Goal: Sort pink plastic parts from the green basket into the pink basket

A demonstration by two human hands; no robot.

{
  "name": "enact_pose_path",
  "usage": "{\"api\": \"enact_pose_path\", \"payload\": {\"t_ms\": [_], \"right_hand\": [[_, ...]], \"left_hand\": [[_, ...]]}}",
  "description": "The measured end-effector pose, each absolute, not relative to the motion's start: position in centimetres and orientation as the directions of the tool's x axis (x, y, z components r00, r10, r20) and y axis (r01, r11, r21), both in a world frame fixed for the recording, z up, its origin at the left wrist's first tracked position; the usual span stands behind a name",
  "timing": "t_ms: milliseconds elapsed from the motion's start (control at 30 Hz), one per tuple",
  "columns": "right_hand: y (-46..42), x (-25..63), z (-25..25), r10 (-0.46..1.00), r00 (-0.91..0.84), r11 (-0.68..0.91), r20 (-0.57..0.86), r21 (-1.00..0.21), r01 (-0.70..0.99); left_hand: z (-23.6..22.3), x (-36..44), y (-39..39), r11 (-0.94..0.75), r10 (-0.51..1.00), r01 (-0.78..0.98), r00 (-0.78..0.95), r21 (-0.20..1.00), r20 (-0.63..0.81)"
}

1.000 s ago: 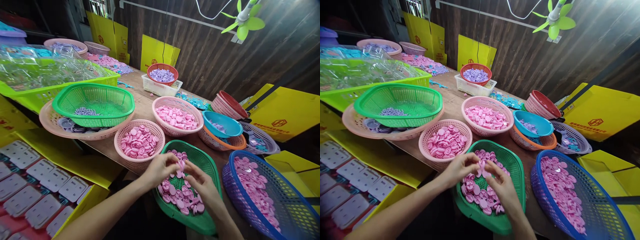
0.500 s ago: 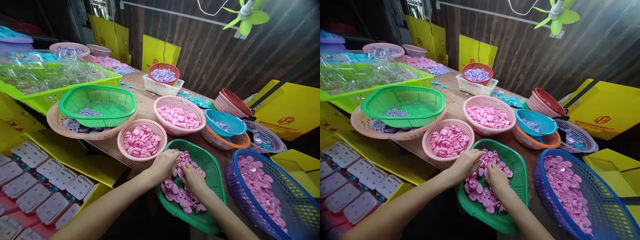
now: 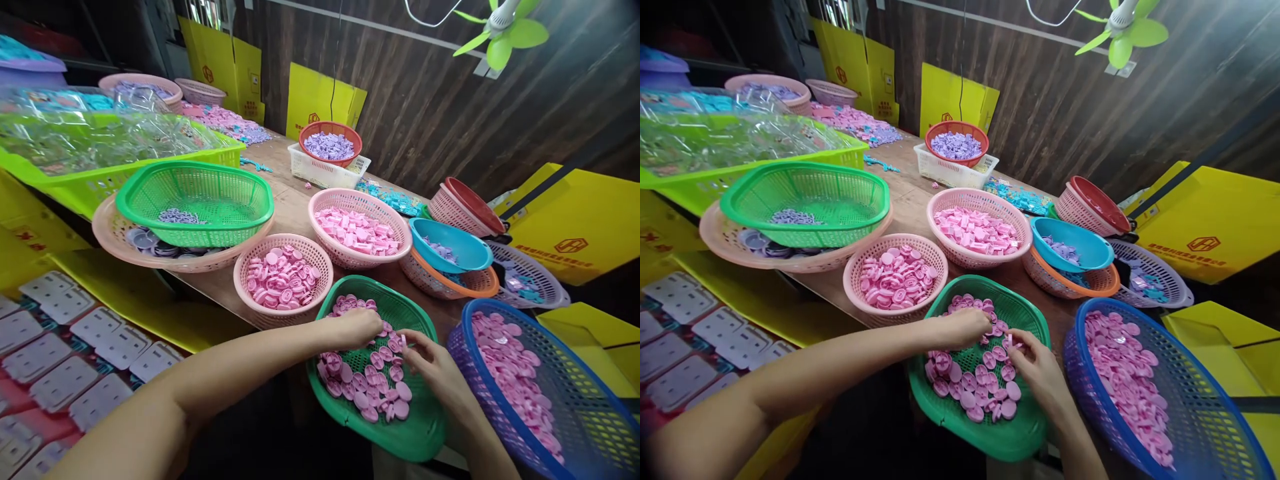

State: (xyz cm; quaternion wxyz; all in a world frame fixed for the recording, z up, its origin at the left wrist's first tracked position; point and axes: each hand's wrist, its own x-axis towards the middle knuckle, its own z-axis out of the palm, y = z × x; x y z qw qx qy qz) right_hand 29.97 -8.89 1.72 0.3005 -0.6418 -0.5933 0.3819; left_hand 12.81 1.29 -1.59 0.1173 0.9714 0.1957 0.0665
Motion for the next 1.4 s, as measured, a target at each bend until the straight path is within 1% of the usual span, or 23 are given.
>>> {"api": "enact_pose_path", "payload": {"t_ms": [33,100,233,367,500,633,733,867,900,933,967,1000,1033,1067,1100,1133,1167,1200,1267,1400], "right_hand": [[-9.5,30.0,1.9,0.988,0.033,-0.145,-0.148,-0.860,0.490],[-10.4,29.8,2.3,0.985,0.082,-0.174,-0.154,-0.889,0.424],[-11.5,29.2,2.5,0.983,0.124,-0.170,-0.137,-0.934,0.314],[-11.9,28.7,2.1,0.981,0.146,-0.166,-0.129,-0.947,0.277],[-12.2,28.3,1.8,0.980,0.160,-0.159,-0.122,-0.958,0.237],[-12.8,28.4,1.8,0.980,0.168,-0.144,-0.111,-0.969,0.202],[-13.1,29.0,1.6,0.975,0.188,-0.154,-0.118,-0.970,0.190],[-13.4,29.8,1.0,0.957,0.257,-0.177,-0.134,-0.972,0.152],[-13.4,29.8,0.9,0.953,0.275,-0.170,-0.130,-0.977,0.128],[-13.5,29.8,0.8,0.949,0.291,-0.157,-0.121,-0.982,0.103],[-13.5,29.7,0.8,0.948,0.300,-0.140,-0.109,-0.987,0.081],[-13.4,29.5,0.9,0.948,0.303,-0.124,-0.098,-0.990,0.067],[-13.4,29.2,1.0,0.949,0.300,-0.116,-0.093,-0.991,0.059],[-13.3,28.8,1.1,0.953,0.289,-0.116,-0.096,-0.992,0.054],[-13.2,28.2,1.3,0.956,0.273,-0.120,-0.104,-0.992,0.045],[-13.1,27.7,1.5,0.960,0.255,-0.124,-0.113,-0.992,0.029],[-13.0,27.1,1.7,0.964,0.237,-0.125,-0.119,-0.992,0.008],[-12.9,26.5,1.9,0.968,0.217,-0.122,-0.123,-0.992,-0.014],[-12.7,25.6,2.3,0.977,0.175,-0.110,-0.118,-0.992,-0.055],[-12.5,24.8,2.8,0.986,0.104,-0.123,-0.129,-0.990,-0.062]], "left_hand": [[-1.8,13.7,1.4,-0.915,0.354,0.330,0.933,0.232,0.067],[-2.1,15.1,1.3,-0.930,0.317,0.300,0.947,0.210,0.052],[-2.7,16.4,0.7,-0.947,0.272,0.258,0.961,0.188,0.052],[-3.4,16.5,0.1,-0.963,0.224,0.208,0.971,0.169,0.078],[-4.0,16.1,0.0,-0.967,0.207,0.192,0.975,0.166,0.082],[-4.2,15.6,0.0,-0.962,0.214,0.194,0.973,0.192,0.089],[-3.7,15.3,0.1,-0.949,0.237,0.207,0.966,0.236,0.106],[-1.6,14.9,0.7,-0.900,0.343,0.285,0.930,0.329,0.135],[-0.9,14.6,0.8,-0.867,0.389,0.305,0.909,0.395,0.153],[-0.2,14.3,0.8,-0.810,0.443,0.312,0.880,0.496,0.170],[0.5,13.9,0.6,-0.720,0.501,0.296,0.847,0.627,0.175],[1.0,13.4,0.3,-0.590,0.556,0.248,0.815,0.768,0.164],[1.4,13.0,-0.1,-0.421,0.597,0.171,0.791,0.891,0.130],[1.6,12.5,-0.7,-0.236,0.618,0.076,0.781,0.969,0.089],[1.7,12.1,-1.4,-0.068,0.619,-0.017,0.783,0.998,0.056],[1.6,11.8,-2.1,0.075,0.617,-0.106,0.786,0.991,0.037],[1.5,11.5,-2.8,0.185,0.623,-0.184,0.781,0.965,0.030],[1.3,11.2,-3.4,0.257,0.638,-0.242,0.770,0.936,0.023],[0.9,10.8,-4.4,0.323,0.671,-0.292,0.742,0.900,0.000],[0.5,10.3,-5.0,0.375,0.679,-0.292,0.733,0.880,-0.046]]}}
